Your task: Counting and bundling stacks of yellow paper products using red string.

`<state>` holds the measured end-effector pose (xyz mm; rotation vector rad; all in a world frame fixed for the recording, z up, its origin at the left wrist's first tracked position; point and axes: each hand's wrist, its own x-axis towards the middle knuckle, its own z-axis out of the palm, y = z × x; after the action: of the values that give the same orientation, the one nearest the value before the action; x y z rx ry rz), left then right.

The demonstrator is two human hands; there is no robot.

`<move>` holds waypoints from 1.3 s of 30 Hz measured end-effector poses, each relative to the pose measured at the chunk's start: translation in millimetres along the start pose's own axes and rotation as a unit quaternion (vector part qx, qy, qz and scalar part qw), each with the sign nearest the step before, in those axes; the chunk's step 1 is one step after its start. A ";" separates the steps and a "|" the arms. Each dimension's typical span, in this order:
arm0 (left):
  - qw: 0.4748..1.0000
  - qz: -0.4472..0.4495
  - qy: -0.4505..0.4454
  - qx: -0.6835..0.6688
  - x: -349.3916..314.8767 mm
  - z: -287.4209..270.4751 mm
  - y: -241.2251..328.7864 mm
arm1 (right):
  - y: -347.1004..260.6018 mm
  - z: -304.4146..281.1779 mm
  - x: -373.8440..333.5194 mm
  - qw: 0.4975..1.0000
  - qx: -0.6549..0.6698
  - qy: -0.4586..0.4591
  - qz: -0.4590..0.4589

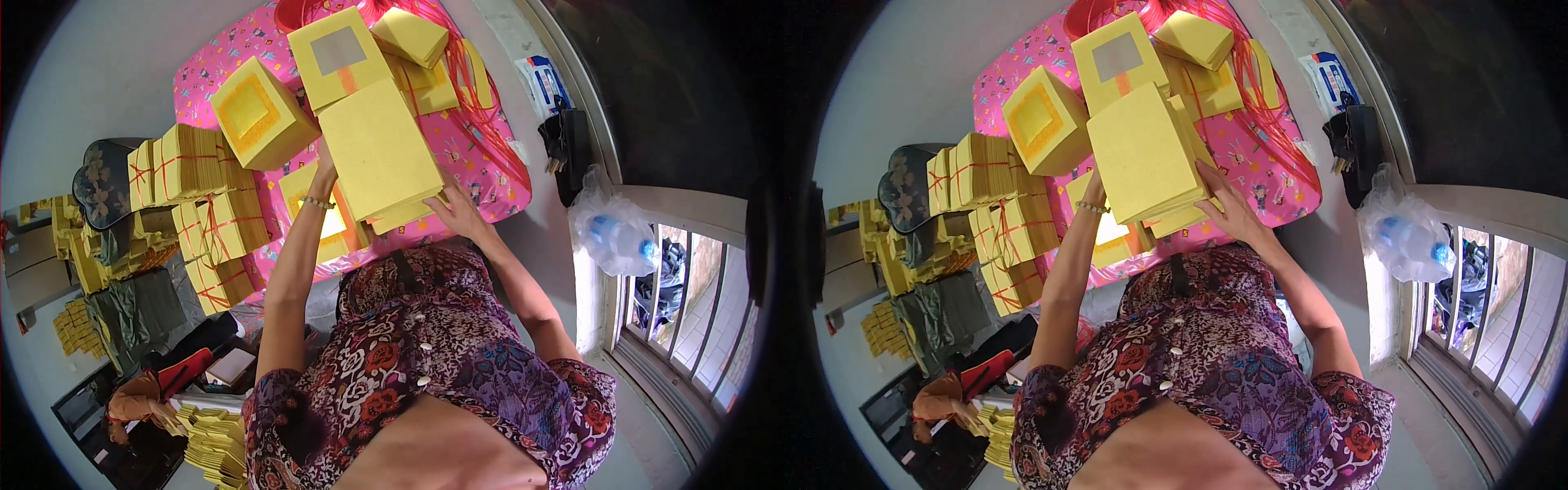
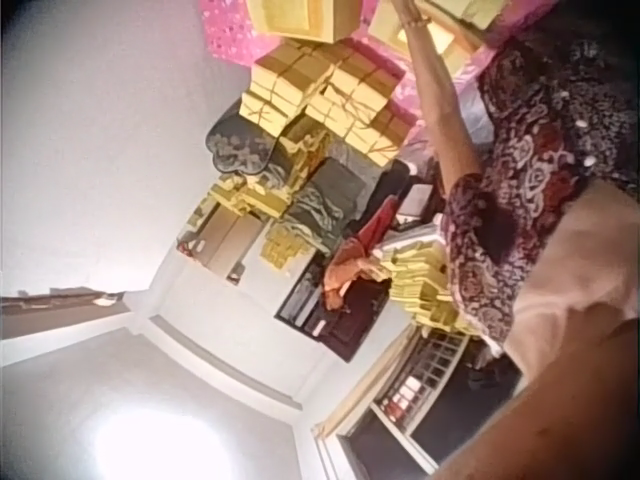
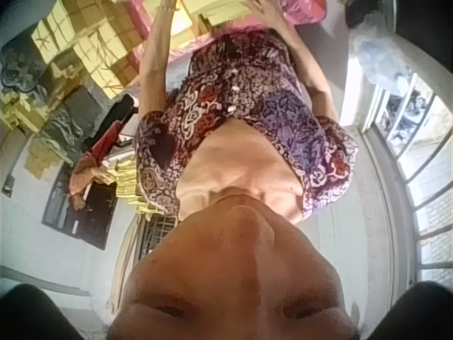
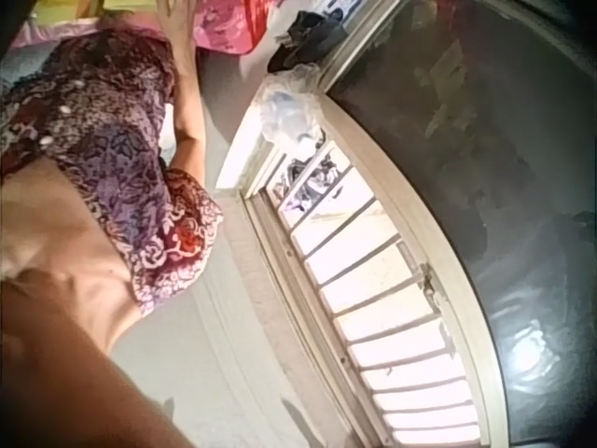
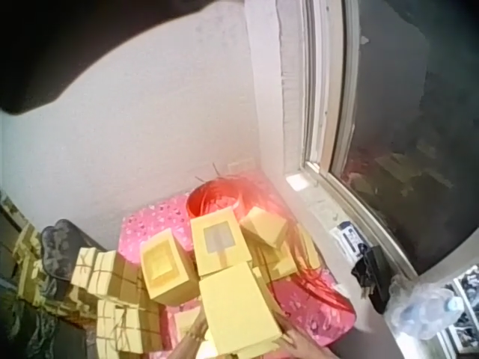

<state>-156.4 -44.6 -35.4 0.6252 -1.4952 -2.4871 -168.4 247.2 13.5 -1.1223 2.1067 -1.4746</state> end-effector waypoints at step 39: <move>0.994 -0.008 0.088 -0.069 -126.1 44.0 -35.9 | 37.9 26.7 44.2 0.934 0.316 0.019 0.166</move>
<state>-60.2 52.7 -15.5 0.8117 -1.2497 -2.4477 -194.4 202.5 -24.2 -0.4738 1.5430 -1.8042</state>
